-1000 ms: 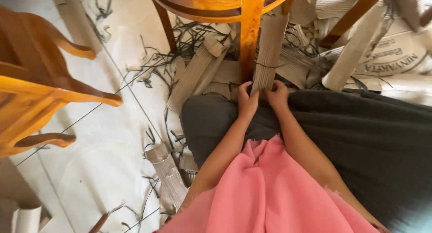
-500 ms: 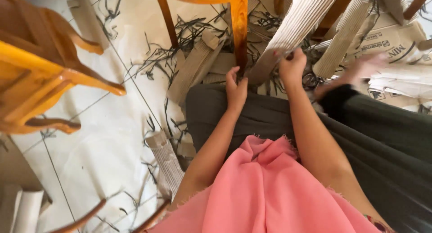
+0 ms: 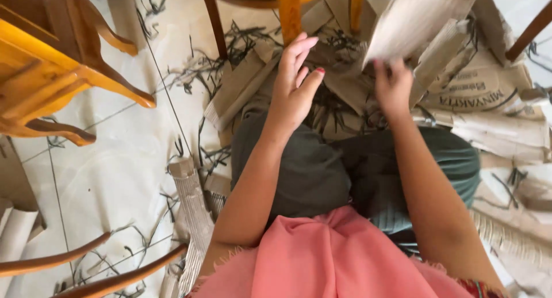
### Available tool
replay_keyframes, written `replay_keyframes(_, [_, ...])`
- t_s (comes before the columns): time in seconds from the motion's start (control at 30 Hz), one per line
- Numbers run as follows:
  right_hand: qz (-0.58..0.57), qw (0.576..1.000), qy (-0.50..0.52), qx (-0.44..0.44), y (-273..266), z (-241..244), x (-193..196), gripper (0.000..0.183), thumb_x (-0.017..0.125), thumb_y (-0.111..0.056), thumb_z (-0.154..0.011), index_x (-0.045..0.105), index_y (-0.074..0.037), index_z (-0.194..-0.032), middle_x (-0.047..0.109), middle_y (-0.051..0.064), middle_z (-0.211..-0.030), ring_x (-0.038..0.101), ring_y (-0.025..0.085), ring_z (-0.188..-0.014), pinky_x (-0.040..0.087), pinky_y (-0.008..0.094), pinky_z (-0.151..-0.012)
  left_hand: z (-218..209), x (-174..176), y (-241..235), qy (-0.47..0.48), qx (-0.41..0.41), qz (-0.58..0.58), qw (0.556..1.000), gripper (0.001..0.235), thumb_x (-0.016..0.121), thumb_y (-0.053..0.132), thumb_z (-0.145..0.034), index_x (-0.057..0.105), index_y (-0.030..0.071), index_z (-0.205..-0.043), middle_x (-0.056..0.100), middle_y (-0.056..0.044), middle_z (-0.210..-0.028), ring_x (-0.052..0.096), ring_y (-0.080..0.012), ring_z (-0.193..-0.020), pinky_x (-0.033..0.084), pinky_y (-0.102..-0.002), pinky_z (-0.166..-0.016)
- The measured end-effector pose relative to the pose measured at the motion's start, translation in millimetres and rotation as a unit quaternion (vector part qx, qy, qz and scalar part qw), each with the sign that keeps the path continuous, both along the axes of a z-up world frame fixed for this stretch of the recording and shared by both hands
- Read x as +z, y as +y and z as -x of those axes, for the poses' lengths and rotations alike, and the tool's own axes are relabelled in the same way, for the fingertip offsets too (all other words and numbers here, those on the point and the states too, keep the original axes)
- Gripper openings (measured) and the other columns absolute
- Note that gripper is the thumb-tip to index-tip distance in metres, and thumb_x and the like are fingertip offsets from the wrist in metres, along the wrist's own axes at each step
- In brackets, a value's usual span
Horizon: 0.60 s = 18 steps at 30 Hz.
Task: Wrapping wooden furniture legs with cardboard and securing them with string for protection during transport.
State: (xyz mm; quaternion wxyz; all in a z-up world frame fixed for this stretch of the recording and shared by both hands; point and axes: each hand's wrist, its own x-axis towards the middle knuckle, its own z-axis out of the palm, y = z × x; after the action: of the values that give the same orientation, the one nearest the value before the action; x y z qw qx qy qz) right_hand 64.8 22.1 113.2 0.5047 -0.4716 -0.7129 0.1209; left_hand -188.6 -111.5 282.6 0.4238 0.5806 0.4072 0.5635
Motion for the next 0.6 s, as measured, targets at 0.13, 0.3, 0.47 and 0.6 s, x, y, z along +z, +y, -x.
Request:
replay_keyframes(0.13, [-0.072, 0.997, -0.021, -0.026, -7.6, -33.9, -77.7, 0.020, 0.071, -0.005, -0.108, 0.068, 0.001, -0.089, 0.065, 0.022, -0.077, 0.068, 0.046, -0.080, 0.049, 0.045, -0.065, -1.5, -72.3, 58.4, -0.037, 0.087, 0.028, 0.995, 0.048, 0.060, 0.009, -0.101, 0.046, 0.010, -0.147, 0.022, -0.026, -0.166, 0.021, -0.0492, -0.153, 0.023, -0.067, -0.122])
replay_keyframes(0.3, [0.023, 0.998, 0.054, -0.038, -11.7, -25.7, -96.0, 0.015, 0.072, 0.001, -0.101, 0.074, -0.005, -0.087, 0.069, 0.015, -0.073, 0.071, 0.037, -0.077, 0.052, 0.042, -0.063, 0.0, -165.8, 94.1, 0.008, -0.015, 0.102, 0.995, 0.065, 0.073, 0.001, -0.086, 0.045, 0.008, -0.145, 0.051, -0.020, -0.149, 0.047, -0.0403, -0.142, 0.034, -0.060, -0.117])
replay_keyframes(0.47, [0.062, 0.986, 0.108, 0.116, -14.1, 53.5, -53.9, 0.010, 0.068, 0.011, -0.090, 0.071, 0.001, -0.091, 0.070, 0.020, -0.076, 0.072, 0.034, -0.077, 0.053, 0.045, -0.068, -2.0, -156.6, 78.8, 0.098, -0.156, 0.060, 0.981, 0.100, 0.087, 0.018, -0.076, 0.031, 0.011, -0.159, 0.035, -0.018, -0.163, 0.031, -0.0373, -0.152, 0.024, -0.060, -0.124])
replay_keyframes(0.6, [0.164, 0.928, 0.130, 0.309, 6.8, 73.3, -111.3, 0.031, 0.069, 0.005, -0.083, 0.071, 0.006, -0.113, 0.071, 0.026, -0.100, 0.068, 0.036, -0.098, 0.049, 0.058, -0.093, 9.5, -171.6, 84.3, 0.044, -0.166, 0.005, 0.985, 0.108, 0.090, 0.026, -0.078, 0.025, 0.006, -0.161, 0.039, -0.021, -0.156, 0.035, -0.0367, -0.149, 0.026, -0.058, -0.124])
